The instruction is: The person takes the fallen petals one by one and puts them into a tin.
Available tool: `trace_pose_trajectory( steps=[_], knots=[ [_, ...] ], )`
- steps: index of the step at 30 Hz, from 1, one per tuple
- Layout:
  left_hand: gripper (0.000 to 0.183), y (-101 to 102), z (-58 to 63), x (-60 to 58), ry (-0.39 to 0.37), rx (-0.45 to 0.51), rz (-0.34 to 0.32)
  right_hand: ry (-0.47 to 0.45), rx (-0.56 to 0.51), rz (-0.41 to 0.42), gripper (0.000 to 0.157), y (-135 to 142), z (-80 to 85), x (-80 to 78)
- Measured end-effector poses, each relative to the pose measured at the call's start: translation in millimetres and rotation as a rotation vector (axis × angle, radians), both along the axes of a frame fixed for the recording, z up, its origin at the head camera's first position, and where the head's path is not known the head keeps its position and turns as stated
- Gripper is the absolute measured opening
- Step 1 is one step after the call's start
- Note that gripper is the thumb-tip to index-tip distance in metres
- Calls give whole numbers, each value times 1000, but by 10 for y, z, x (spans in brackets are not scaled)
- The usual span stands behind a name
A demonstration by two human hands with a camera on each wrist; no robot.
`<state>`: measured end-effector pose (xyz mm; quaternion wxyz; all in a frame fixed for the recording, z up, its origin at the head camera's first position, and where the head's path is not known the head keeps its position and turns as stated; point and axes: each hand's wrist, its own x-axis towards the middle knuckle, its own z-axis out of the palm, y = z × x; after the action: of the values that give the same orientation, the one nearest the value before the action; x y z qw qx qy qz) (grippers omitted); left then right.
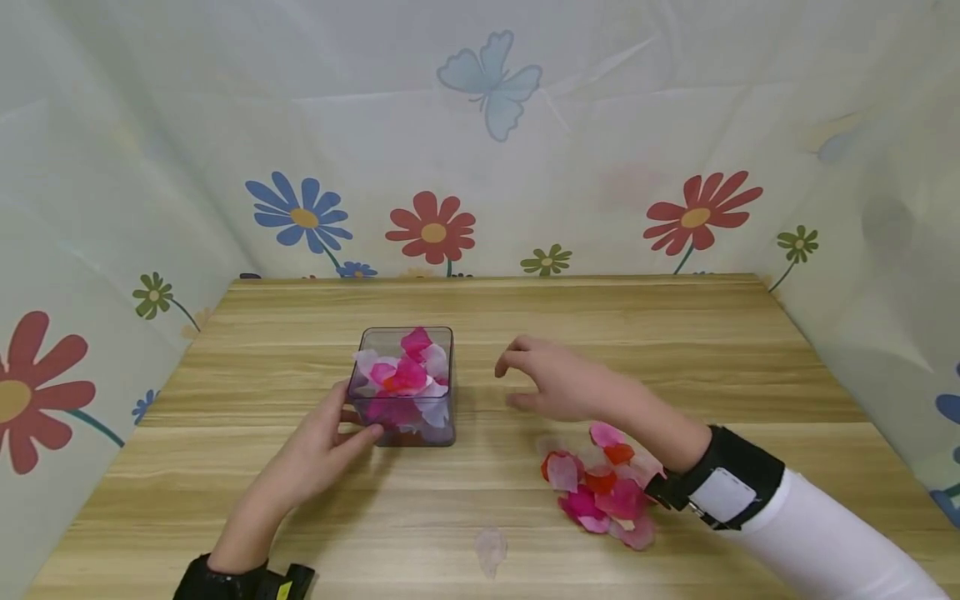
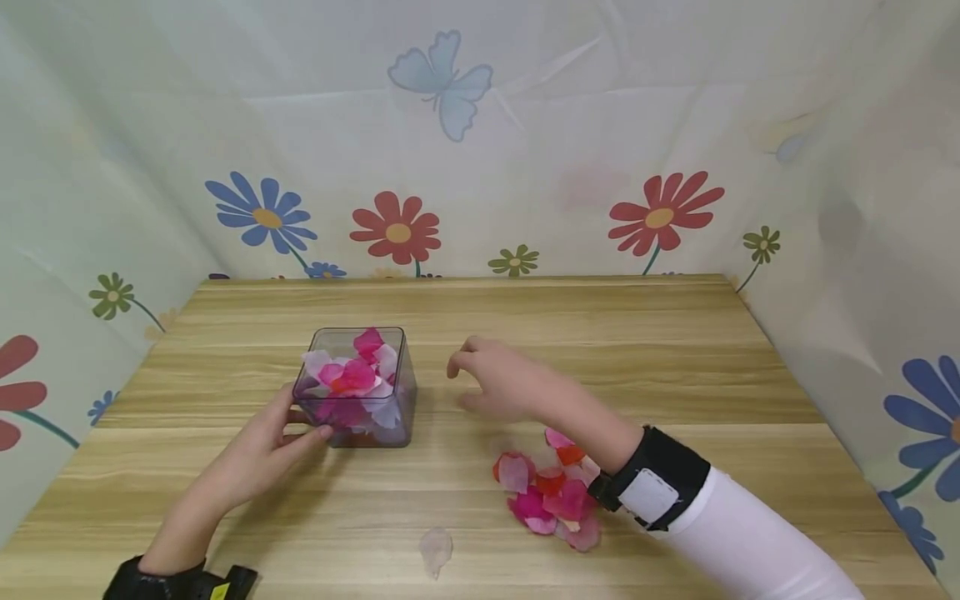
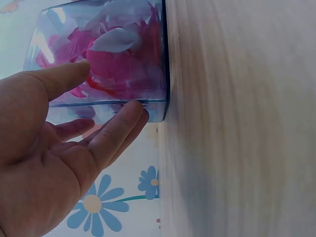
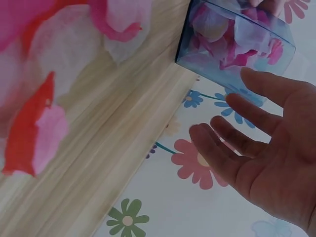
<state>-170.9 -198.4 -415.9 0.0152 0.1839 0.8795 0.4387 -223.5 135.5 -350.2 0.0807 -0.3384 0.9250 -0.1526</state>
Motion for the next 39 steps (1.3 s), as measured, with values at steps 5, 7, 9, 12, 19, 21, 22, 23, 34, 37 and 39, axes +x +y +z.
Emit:
trace_pose_trajectory(
  steps=[5, 7, 9, 12, 19, 21, 22, 23, 34, 37, 39],
  knots=[
    [58, -9, -7, -7, -1, -3, 2, -55, 49, 30, 29, 37, -63, 31],
    [58, -11, -9, -8, -2, -5, 2, -89, 75, 31, 29, 49, -86, 48],
    [59, -13, -9, -7, -1, -10, 2, -129, 105, 24, 32, 63, -113, 71],
    [59, -13, -12, -8, 8, -16, 0, -185, 130, 13, 35, 91, -152, 105],
    [59, -14, -12, -7, 18, -20, -2, -299, 233, 0, 53, 115, -170, 183],
    [59, -14, -12, -4, 20, -23, -3, -324, 265, 0, 59, 115, -189, 201],
    [59, -14, -13, -3, 21, -25, -2, -332, 275, -3, 61, 116, -203, 209],
    [59, -14, -15, -3, 22, -27, -2, -338, 281, -4, 62, 115, -221, 217],
    [59, -7, 4, 13, 18, -20, -4, -311, 251, 15, 44, 146, -357, 257],
    [59, -6, 8, 13, 16, -23, -2, -292, 215, 30, 38, 166, -376, 254],
    [59, -7, 11, 13, 14, -29, 1, -275, 196, 46, 33, 173, -386, 250]
  ],
)
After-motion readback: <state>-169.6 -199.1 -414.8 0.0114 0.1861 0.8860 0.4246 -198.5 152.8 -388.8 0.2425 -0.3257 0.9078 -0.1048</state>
